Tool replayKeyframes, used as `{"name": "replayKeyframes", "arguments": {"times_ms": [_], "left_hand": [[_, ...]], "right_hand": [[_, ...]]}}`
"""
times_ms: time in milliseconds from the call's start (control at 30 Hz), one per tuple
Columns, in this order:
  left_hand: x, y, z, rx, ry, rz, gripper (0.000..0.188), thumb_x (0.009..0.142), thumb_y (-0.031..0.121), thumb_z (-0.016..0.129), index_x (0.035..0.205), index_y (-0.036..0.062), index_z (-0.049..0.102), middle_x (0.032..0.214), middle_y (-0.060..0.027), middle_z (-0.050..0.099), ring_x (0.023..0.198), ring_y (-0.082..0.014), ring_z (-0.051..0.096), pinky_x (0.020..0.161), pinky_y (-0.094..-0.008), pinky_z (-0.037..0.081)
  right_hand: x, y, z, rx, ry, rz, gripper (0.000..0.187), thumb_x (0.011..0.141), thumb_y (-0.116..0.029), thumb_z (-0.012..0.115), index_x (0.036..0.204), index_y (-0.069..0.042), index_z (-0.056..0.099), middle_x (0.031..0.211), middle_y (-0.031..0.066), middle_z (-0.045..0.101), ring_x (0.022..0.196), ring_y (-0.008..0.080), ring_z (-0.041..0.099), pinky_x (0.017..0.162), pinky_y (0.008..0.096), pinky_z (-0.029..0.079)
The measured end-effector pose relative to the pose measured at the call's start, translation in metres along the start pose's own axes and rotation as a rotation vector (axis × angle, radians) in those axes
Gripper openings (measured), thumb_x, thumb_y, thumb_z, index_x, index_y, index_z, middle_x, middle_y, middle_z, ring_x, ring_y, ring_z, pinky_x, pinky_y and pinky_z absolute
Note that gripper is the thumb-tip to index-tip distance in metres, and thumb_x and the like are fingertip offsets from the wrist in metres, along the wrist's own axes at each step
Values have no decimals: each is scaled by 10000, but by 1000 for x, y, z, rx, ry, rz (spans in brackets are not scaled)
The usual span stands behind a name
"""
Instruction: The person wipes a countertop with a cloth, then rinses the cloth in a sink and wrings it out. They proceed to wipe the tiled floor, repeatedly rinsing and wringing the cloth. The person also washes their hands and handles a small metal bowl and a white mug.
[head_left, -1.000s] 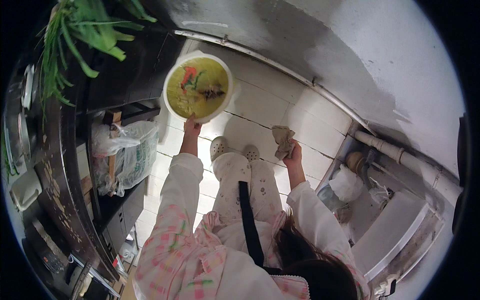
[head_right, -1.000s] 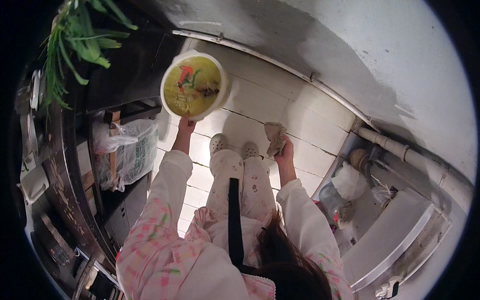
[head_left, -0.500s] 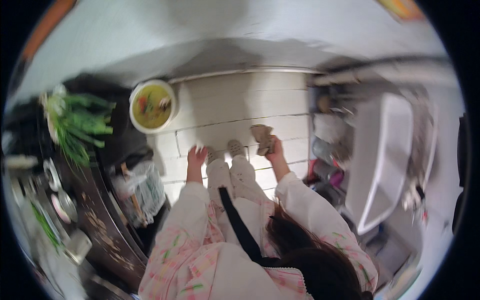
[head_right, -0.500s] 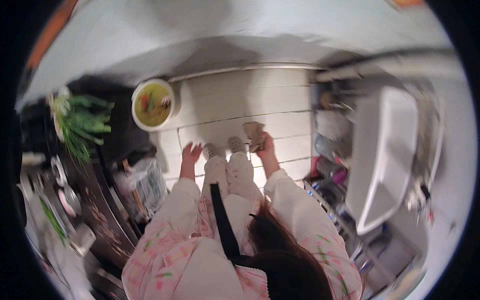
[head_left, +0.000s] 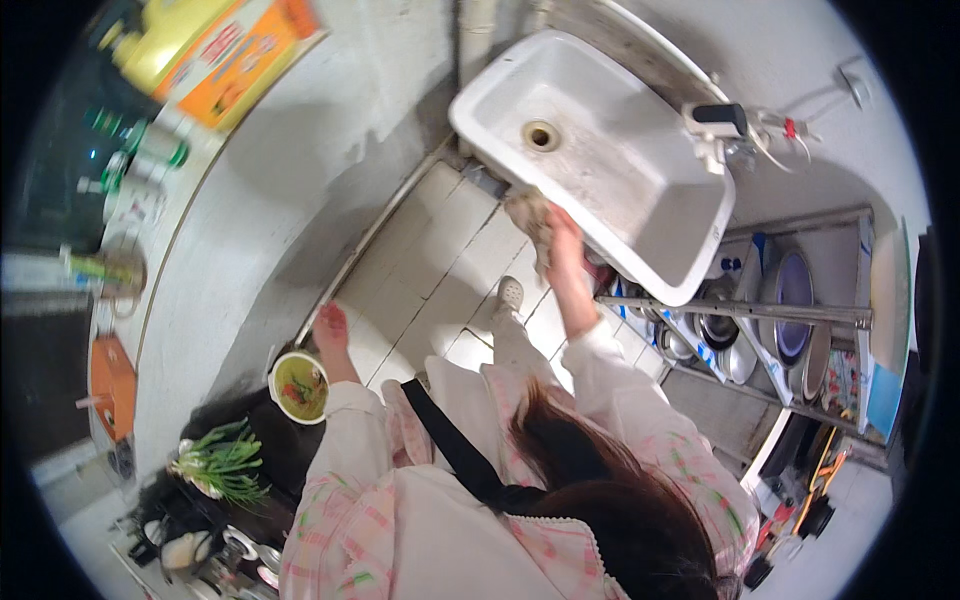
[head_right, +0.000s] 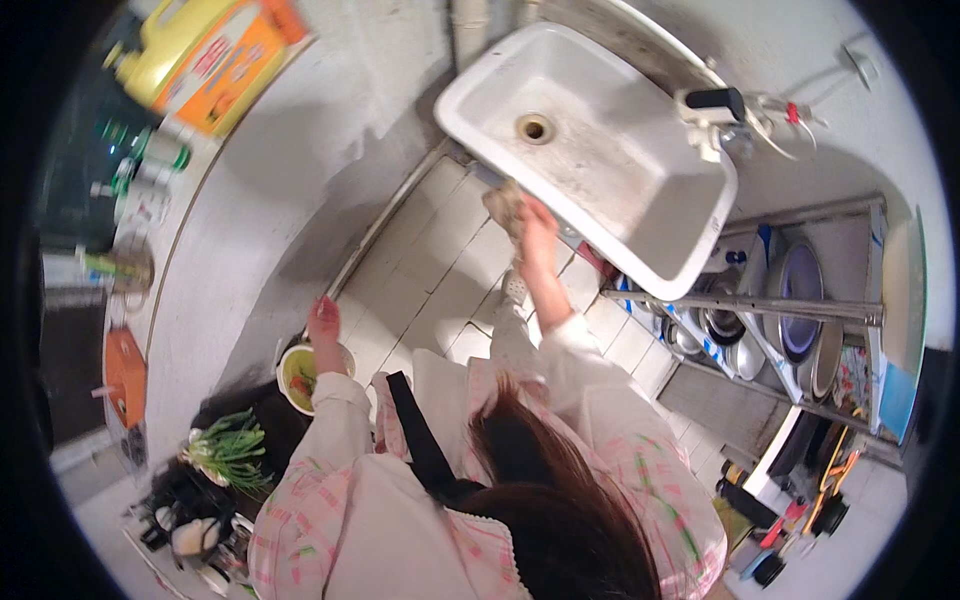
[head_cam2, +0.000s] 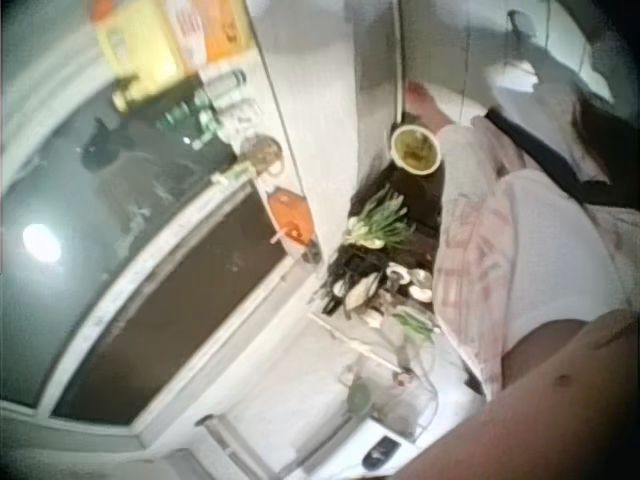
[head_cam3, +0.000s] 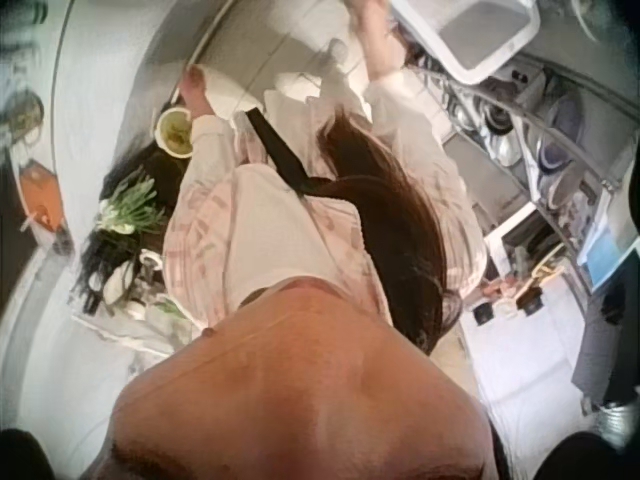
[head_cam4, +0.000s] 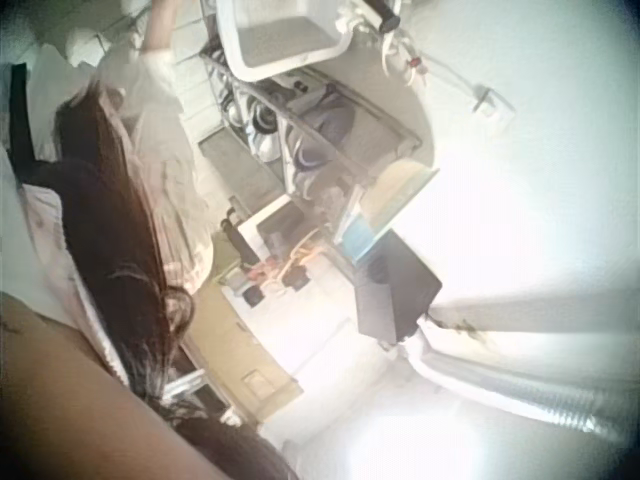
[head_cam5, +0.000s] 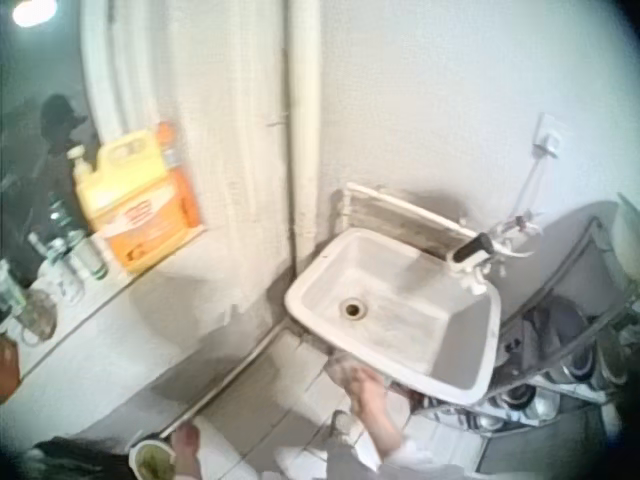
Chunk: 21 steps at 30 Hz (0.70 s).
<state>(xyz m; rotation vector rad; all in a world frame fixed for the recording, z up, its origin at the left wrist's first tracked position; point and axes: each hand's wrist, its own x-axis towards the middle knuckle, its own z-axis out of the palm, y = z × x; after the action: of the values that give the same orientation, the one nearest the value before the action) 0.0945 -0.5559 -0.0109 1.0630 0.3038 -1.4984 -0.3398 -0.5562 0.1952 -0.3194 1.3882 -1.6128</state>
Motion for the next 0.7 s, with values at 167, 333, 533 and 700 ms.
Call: {"name": "replayKeyframes", "arguments": {"times_ms": [167,333,533,700], "left_hand": [[-24,-62,158,277,-131,190,279,816,100,507,1090,79,459,989,-89,557,879,-191,552,765,-324,476],[-48,-133,271,630,-229,175,340,818,93,499,1147,76,417,1057,-102,533,952,-209,522,822,-343,454],[-40,-164,379,749,-392,187,353,811,70,496,1156,56,421,1056,-112,538,944,-202,529,804,-308,447],[-34,-216,449,905,-531,209,346,792,88,536,1124,42,451,1040,-112,548,912,-192,546,800,-281,440]], "right_hand": [[84,1,44,-1055,-32,-934,416,664,-48,550,1076,-100,521,1042,136,502,942,277,465,766,364,414],[108,3,-45,-1257,-2,-1087,496,614,-106,610,1097,-100,495,1047,90,502,862,260,483,718,369,422],[41,-54,-217,-1465,58,-945,438,571,-69,629,1001,-85,544,1006,64,531,904,252,488,747,352,413],[19,-85,-287,-1649,160,-810,435,610,-28,575,1039,-83,534,1033,76,515,924,274,474,777,380,390]]}}
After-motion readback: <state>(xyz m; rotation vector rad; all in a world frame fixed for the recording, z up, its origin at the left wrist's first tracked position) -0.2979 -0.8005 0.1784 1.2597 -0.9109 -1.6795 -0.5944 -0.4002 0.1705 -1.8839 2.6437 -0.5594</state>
